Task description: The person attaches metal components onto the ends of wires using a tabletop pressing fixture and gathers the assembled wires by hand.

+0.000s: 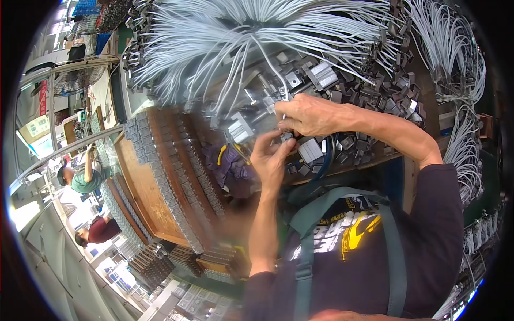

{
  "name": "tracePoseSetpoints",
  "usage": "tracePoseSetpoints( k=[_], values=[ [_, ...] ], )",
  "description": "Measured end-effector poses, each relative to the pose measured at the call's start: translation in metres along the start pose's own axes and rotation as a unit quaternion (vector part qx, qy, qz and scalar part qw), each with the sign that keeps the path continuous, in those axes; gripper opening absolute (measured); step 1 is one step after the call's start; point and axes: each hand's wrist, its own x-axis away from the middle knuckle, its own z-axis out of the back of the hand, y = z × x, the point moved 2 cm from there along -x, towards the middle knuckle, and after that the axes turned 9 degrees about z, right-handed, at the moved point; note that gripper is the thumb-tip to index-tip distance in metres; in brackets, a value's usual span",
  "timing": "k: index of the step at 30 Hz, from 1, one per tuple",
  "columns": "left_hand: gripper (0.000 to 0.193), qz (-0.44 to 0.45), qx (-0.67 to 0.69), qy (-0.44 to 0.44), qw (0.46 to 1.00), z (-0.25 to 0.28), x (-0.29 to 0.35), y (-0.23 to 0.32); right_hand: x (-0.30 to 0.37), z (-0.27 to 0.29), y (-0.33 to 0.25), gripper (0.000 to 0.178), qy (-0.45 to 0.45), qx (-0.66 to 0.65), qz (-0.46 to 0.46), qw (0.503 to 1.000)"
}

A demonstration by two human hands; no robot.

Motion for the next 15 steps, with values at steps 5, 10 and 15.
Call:
tracePoseSetpoints(
  k=[5,10,15],
  values=[
    [0.034,-0.004,0.028,0.063,0.998,0.000,-0.017,-0.010,-0.001,0.009,-0.015,0.055,-0.043,0.103,0.050,0.992],
    [0.052,0.113,0.090,0.050,0.988,-0.015,-0.027,0.016,-0.007,0.006,-0.010,0.061,-0.026,0.169,0.058,0.984],
    [0.075,0.105,0.057,0.022,0.993,0.002,-0.026,0.035,-0.016,0.029,-0.013,0.051,-0.063,0.202,0.061,0.975]
  ],
)
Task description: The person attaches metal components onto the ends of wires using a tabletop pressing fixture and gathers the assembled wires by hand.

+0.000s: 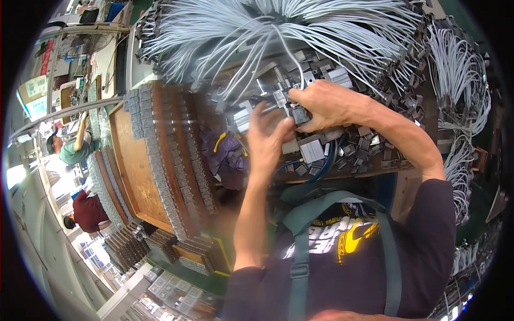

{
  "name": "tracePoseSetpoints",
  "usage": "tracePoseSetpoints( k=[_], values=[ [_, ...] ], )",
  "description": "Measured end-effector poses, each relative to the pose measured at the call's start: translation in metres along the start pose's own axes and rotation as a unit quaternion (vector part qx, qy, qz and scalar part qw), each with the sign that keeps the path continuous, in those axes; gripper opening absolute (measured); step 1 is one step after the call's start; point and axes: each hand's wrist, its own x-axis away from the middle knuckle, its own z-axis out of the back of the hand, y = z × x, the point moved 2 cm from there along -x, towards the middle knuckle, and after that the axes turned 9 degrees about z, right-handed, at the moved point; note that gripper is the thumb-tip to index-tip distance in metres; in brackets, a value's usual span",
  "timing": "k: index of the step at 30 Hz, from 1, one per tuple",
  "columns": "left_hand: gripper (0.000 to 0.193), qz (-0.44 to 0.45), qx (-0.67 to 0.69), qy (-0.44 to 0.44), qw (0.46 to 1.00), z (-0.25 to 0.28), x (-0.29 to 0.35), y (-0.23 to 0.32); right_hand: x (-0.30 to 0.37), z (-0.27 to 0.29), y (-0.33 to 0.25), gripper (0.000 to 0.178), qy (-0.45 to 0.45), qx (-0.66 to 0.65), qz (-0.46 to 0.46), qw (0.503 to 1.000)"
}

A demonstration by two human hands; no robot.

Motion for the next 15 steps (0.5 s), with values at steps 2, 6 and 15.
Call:
tracePoseSetpoints(
  k=[2,6,15],
  values=[
    [0.073,-0.085,-0.058,0.048,0.994,0.015,0.004,0.006,-0.002,0.001,0.008,0.050,-0.030,0.009,-0.004,1.000],
    [0.067,-0.093,-0.059,0.068,0.992,0.032,0.011,0.020,-0.019,-0.003,0.009,0.049,-0.088,0.052,0.013,0.995],
    [0.056,-0.190,-0.131,0.091,0.969,0.076,0.024,0.081,-0.038,-0.026,0.017,0.046,-0.163,0.130,-0.007,0.978]
  ],
)
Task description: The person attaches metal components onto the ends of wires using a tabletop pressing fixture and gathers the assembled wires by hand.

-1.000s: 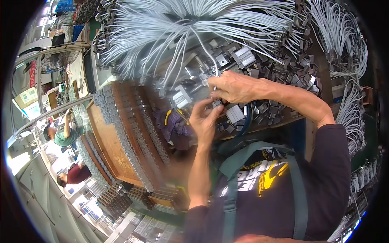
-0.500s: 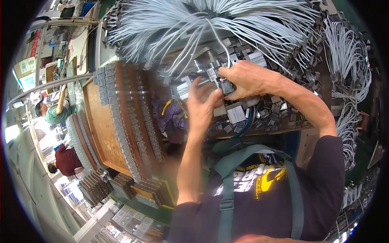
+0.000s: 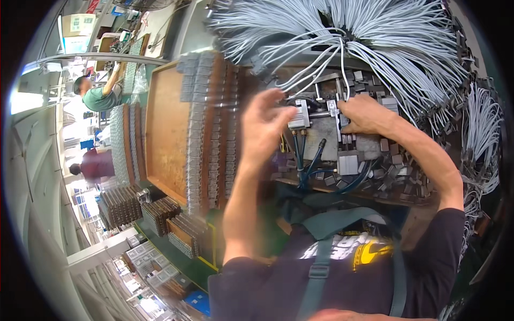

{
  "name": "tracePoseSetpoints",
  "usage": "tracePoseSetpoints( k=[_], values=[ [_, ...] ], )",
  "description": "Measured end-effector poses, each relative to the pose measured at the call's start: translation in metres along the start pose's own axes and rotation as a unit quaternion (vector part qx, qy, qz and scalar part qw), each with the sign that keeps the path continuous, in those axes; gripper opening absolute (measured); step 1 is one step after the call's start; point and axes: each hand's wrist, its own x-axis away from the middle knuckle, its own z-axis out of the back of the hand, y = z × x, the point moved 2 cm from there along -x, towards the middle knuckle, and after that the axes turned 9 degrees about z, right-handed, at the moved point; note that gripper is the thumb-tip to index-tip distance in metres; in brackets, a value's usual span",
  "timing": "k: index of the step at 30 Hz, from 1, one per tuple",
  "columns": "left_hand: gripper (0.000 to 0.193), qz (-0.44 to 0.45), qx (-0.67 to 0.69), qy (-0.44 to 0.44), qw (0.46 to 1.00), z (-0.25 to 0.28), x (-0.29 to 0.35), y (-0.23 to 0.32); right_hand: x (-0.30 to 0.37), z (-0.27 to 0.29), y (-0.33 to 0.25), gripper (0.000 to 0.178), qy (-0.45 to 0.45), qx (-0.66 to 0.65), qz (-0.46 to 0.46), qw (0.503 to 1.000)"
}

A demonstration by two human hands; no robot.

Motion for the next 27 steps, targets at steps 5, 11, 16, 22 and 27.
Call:
tracePoseSetpoints(
  k=[5,11,16,22,27],
  values=[
    [0.053,-0.099,-0.194,0.222,0.950,0.134,-0.068,0.057,0.034,0.003,-0.007,0.054,0.161,-0.022,-0.075,0.984],
    [0.045,0.142,-0.135,0.125,0.973,0.374,-0.188,0.012,0.132,0.065,0.025,0.034,0.507,-0.363,-0.186,0.759],
    [0.046,0.127,0.066,0.079,0.987,0.416,-0.239,-0.026,0.207,0.022,0.046,0.034,0.510,-0.124,-0.300,0.796],
    [0.037,0.126,0.068,0.003,0.990,0.335,-0.264,-0.033,0.213,-0.020,0.020,0.065,0.304,-0.032,-0.337,0.890],
    [0.045,0.110,0.002,0.085,0.990,0.364,-0.239,-0.020,0.210,-0.016,0.024,0.046,0.350,-0.244,-0.282,0.860]
  ],
)
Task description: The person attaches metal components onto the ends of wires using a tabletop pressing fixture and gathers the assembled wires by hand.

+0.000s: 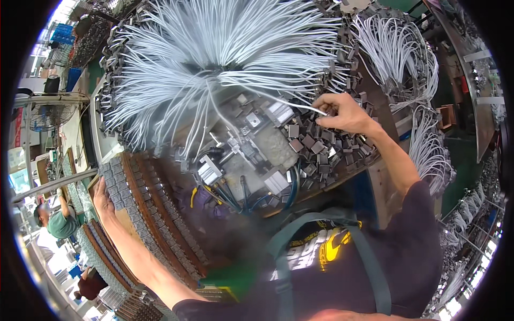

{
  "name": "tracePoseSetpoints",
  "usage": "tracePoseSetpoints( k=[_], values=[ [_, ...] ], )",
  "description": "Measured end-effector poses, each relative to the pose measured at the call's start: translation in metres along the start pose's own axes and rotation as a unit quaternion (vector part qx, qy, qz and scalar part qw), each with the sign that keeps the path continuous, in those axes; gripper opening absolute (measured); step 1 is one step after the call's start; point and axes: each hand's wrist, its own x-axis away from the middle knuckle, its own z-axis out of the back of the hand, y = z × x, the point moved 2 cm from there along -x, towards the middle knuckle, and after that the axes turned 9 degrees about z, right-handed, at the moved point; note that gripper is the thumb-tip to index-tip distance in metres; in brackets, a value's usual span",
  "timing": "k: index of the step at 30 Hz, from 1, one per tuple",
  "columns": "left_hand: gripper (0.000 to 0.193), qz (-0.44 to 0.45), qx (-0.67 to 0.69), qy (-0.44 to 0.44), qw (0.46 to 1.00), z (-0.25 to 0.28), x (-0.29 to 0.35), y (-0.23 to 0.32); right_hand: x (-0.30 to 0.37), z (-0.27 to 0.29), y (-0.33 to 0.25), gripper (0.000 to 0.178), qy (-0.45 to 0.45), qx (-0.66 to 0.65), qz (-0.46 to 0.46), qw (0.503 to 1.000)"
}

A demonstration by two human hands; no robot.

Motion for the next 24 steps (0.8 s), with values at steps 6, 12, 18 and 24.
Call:
tracePoseSetpoints(
  k=[6,12,18,24],
  values=[
    [0.053,-0.020,0.092,0.124,0.988,-0.014,0.043,0.035,-0.005,-0.004,-0.040,0.046,0.007,-0.274,0.077,0.959],
    [0.043,-0.192,0.174,-0.083,0.962,-0.127,0.121,0.103,-0.036,-0.053,-0.054,0.026,-0.056,-0.727,0.094,0.678],
    [0.053,-0.160,0.126,-0.176,0.963,-0.333,0.234,0.089,-0.027,-0.062,-0.110,0.026,-0.086,0.085,0.447,0.886],
    [0.056,-0.225,-0.005,-0.232,0.946,-0.423,0.300,-0.009,-0.026,-0.035,-0.087,0.038,-0.294,-0.094,0.275,0.911]
  ],
)
